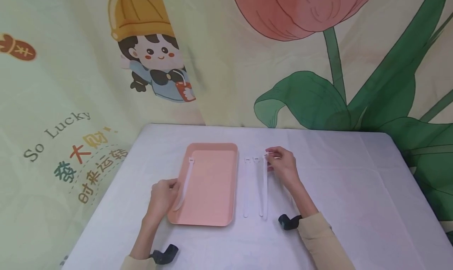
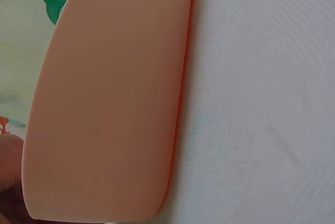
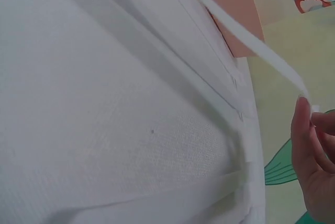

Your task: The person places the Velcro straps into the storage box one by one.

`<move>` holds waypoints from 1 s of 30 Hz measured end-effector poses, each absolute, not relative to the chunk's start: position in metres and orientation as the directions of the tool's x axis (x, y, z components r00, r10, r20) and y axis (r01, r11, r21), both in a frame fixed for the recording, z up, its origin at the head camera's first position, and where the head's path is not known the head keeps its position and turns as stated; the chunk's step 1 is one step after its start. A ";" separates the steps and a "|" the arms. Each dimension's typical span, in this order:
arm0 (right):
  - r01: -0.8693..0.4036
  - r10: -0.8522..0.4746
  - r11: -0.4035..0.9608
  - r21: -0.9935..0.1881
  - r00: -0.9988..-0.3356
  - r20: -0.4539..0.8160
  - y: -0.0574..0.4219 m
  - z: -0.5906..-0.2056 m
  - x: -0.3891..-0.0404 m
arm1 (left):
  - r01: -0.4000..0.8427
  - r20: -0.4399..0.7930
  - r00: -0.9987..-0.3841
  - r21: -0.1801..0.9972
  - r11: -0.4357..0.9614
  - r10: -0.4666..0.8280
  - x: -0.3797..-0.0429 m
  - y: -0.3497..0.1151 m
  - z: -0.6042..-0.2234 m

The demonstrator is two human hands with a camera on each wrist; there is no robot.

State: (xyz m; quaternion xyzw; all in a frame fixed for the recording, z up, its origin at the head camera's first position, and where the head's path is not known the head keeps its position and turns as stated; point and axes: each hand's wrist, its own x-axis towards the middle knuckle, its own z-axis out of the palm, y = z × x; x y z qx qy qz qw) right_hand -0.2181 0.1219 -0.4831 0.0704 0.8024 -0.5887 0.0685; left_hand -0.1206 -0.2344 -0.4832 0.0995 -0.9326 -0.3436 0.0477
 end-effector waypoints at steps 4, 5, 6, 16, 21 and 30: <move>0.203 0.038 0.287 -0.936 -0.979 -0.200 0.124 -0.482 -0.216 | -0.153 0.017 -0.976 0.654 0.741 -0.216 -0.121 -0.233 -0.483; 0.201 0.034 0.283 -0.938 -0.979 -0.199 0.124 -0.482 -0.215 | -0.157 0.015 -0.975 0.653 0.741 -0.220 -0.121 -0.232 -0.483; 0.198 0.029 0.278 -0.940 -0.980 -0.197 0.124 -0.482 -0.215 | -0.161 0.014 -0.975 0.650 0.743 -0.223 -0.121 -0.232 -0.483; 0.157 -0.014 0.245 -0.957 -0.986 -0.165 0.116 -0.479 -0.212 | -0.176 0.006 -0.972 0.640 0.748 -0.233 -0.119 -0.234 -0.481; 0.148 -0.031 0.244 -0.958 -0.987 -0.160 0.112 -0.474 -0.211 | -0.174 0.007 -0.973 0.635 0.753 -0.230 -0.119 -0.235 -0.481; 0.131 -0.063 0.213 -0.968 -0.987 -0.148 0.104 -0.471 -0.210 | -0.151 0.027 -0.976 0.639 0.755 -0.218 -0.119 -0.234 -0.482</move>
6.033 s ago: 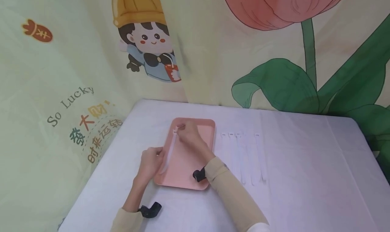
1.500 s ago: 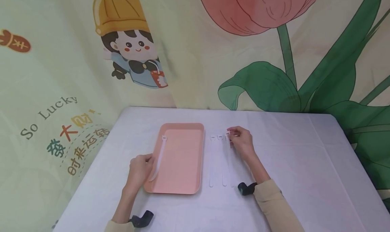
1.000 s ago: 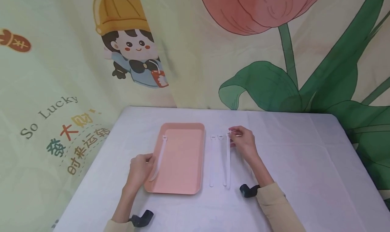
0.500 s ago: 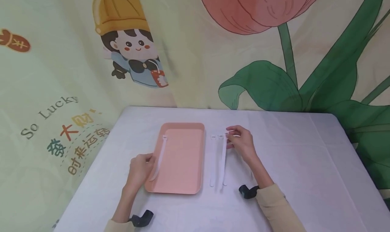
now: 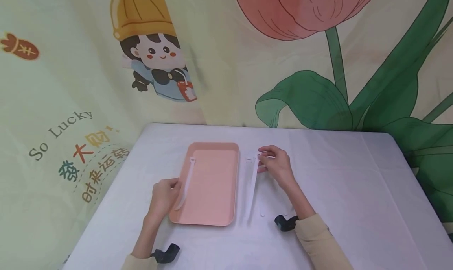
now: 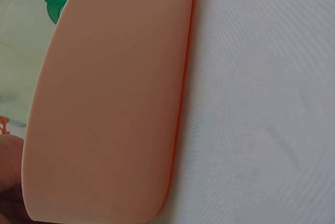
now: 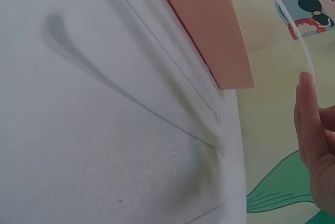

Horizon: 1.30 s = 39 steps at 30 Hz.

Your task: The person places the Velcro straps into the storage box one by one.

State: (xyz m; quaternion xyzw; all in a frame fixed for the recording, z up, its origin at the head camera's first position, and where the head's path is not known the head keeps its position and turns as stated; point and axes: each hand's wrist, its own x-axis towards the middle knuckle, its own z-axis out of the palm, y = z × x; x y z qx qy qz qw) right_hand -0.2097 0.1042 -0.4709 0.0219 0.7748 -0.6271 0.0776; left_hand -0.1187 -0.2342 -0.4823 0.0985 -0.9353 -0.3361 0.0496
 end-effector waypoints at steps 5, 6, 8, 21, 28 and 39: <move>0.113 -0.079 0.215 -0.970 -0.988 -0.133 0.096 -0.471 -0.209 | -0.148 0.034 -0.975 0.633 0.760 -0.219 -0.118 -0.234 -0.483; 0.112 -0.081 0.213 -0.971 -0.988 -0.132 0.095 -0.472 -0.209 | -0.150 0.034 -0.975 0.633 0.760 -0.220 -0.118 -0.234 -0.483; 0.107 -0.084 0.207 -0.972 -0.988 -0.127 0.092 -0.472 -0.208 | -0.151 0.032 -0.975 0.635 0.758 -0.220 -0.118 -0.234 -0.483; 0.062 -0.128 0.157 -0.986 -0.988 -0.082 0.077 -0.466 -0.208 | -0.159 0.032 -0.973 0.627 0.762 -0.229 -0.118 -0.235 -0.485; 0.049 -0.145 0.141 -0.989 -0.987 -0.070 0.070 -0.462 -0.209 | -0.149 0.038 -0.974 0.630 0.762 -0.222 -0.119 -0.234 -0.482; 0.067 -0.174 0.095 -0.993 -0.981 -0.082 0.050 -0.460 -0.214 | -0.154 0.043 -0.972 0.621 0.768 -0.229 -0.119 -0.235 -0.482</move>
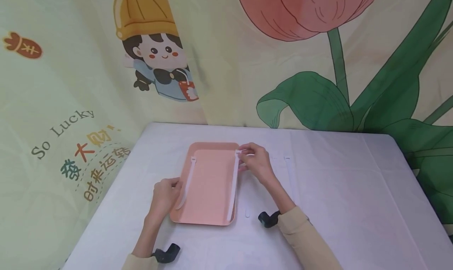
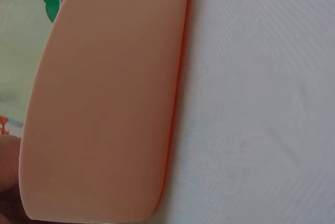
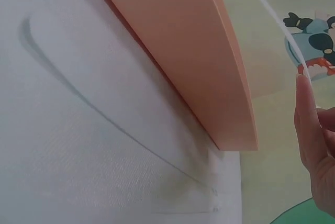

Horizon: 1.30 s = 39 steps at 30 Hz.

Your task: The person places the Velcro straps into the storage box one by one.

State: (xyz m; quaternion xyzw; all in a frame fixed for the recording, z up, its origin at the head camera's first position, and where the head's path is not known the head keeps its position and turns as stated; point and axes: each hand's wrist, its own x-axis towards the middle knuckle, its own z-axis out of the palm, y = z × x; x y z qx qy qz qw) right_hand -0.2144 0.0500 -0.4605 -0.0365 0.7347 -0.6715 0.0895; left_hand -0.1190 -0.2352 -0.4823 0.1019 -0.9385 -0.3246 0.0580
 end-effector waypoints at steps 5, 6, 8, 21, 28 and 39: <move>0.088 -0.187 0.059 -0.994 -0.977 -0.097 0.043 -0.461 -0.217 | -0.164 0.030 -0.972 0.624 0.764 -0.234 -0.119 -0.235 -0.482; 0.085 -0.188 0.060 -0.995 -0.978 -0.094 0.042 -0.461 -0.217 | -0.165 0.028 -0.972 0.626 0.762 -0.233 -0.119 -0.235 -0.482; 0.084 -0.188 0.057 -0.995 -0.978 -0.094 0.039 -0.461 -0.218 | -0.169 0.024 -0.972 0.627 0.760 -0.235 -0.119 -0.235 -0.482; 0.088 -0.202 0.046 -0.995 -0.975 -0.096 0.021 -0.460 -0.221 | -0.169 0.031 -0.970 0.630 0.758 -0.242 -0.119 -0.235 -0.483; 0.095 -0.204 0.046 -0.994 -0.974 -0.103 0.012 -0.460 -0.223 | -0.163 0.029 -0.972 0.638 0.753 -0.235 -0.117 -0.234 -0.483; 0.140 -0.192 0.006 -0.990 -0.972 -0.139 -0.006 -0.458 -0.226 | -0.164 0.048 -0.968 0.622 0.766 -0.246 -0.117 -0.234 -0.483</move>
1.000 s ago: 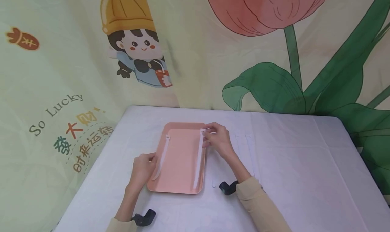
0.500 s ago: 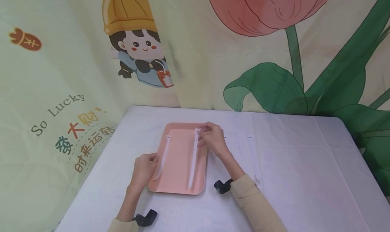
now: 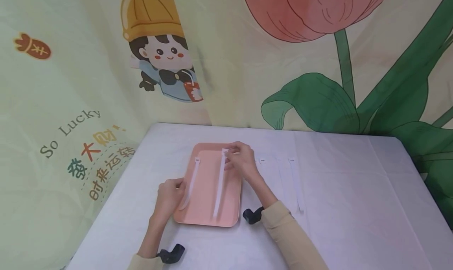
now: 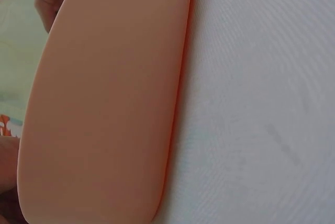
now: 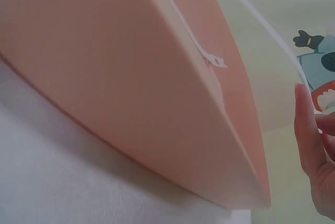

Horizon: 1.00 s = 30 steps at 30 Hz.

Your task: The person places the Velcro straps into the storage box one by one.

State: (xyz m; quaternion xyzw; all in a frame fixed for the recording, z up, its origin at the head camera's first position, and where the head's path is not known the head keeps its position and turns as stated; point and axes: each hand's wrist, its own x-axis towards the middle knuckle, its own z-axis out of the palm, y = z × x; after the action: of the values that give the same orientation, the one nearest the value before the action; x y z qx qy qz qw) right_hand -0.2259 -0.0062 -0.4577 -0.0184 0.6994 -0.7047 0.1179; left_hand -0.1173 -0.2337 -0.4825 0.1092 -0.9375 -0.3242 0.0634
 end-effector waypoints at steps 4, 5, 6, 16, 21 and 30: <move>0.127 -0.198 0.013 -0.992 -0.972 -0.127 -0.013 -0.457 -0.226 | -0.160 0.056 -0.968 0.618 0.770 -0.246 -0.117 -0.234 -0.483; 0.121 -0.199 0.011 -0.993 -0.972 -0.121 -0.015 -0.458 -0.226 | -0.159 0.056 -0.968 0.617 0.771 -0.244 -0.118 -0.235 -0.483; 0.113 -0.198 0.013 -0.993 -0.973 -0.114 -0.017 -0.458 -0.226 | -0.157 0.057 -0.968 0.617 0.771 -0.243 -0.118 -0.235 -0.483; 0.089 -0.207 0.013 -0.996 -0.974 -0.090 -0.035 -0.458 -0.227 | -0.154 0.053 -0.970 0.620 0.769 -0.237 -0.117 -0.235 -0.482; 0.093 -0.212 0.009 -0.996 -0.973 -0.092 -0.042 -0.458 -0.229 | -0.153 0.060 -0.968 0.622 0.768 -0.242 -0.117 -0.235 -0.482; 0.098 -0.231 0.016 -0.995 -0.968 -0.099 -0.053 -0.461 -0.231 | -0.152 0.065 -0.968 0.621 0.769 -0.243 -0.117 -0.235 -0.483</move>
State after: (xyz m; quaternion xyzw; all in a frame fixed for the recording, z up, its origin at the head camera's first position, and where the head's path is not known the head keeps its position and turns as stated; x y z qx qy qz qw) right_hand -0.2307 -0.0529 -0.4608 -0.0473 0.7029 -0.6999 0.1175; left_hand -0.1175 -0.2346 -0.4834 0.1051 -0.9379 -0.3231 0.0707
